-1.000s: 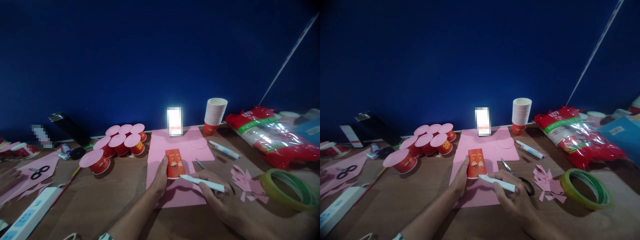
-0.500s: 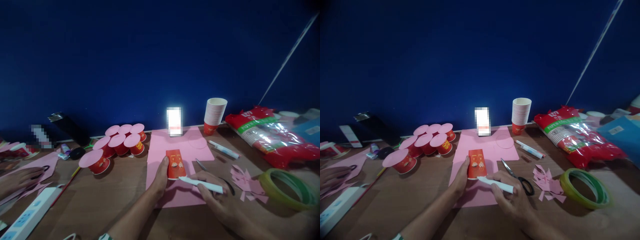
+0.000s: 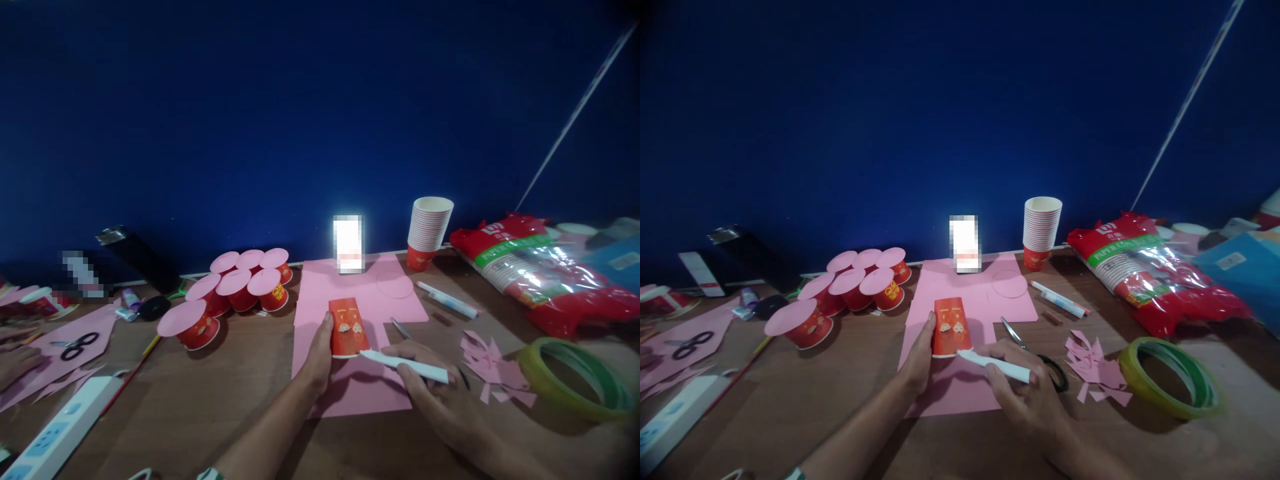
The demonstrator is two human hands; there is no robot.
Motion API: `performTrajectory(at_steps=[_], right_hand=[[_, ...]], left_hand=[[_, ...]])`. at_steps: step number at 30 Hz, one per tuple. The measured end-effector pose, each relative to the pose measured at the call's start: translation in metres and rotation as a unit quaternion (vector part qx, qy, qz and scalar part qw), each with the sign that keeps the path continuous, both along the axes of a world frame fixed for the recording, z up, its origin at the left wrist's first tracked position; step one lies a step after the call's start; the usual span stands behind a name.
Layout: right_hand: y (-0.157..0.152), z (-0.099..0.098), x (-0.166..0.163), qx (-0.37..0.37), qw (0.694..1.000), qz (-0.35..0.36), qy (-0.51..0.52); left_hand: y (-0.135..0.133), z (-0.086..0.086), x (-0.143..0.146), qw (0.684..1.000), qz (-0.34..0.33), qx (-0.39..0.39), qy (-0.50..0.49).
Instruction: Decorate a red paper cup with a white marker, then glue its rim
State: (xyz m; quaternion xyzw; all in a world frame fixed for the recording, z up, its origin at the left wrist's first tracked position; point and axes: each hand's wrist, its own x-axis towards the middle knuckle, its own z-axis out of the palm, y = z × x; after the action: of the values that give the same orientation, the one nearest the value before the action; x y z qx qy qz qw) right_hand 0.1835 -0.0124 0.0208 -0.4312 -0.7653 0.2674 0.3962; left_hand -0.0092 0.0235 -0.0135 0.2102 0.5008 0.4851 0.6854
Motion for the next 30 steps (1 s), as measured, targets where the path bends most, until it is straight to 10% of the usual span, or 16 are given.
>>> performTrajectory(at_steps=[30], right_hand=[[0.003,-0.016,0.001,-0.195,0.97,-0.009,0.147]], left_hand=[[0.001,0.0,0.001,0.997,0.008,0.011,-0.072]])
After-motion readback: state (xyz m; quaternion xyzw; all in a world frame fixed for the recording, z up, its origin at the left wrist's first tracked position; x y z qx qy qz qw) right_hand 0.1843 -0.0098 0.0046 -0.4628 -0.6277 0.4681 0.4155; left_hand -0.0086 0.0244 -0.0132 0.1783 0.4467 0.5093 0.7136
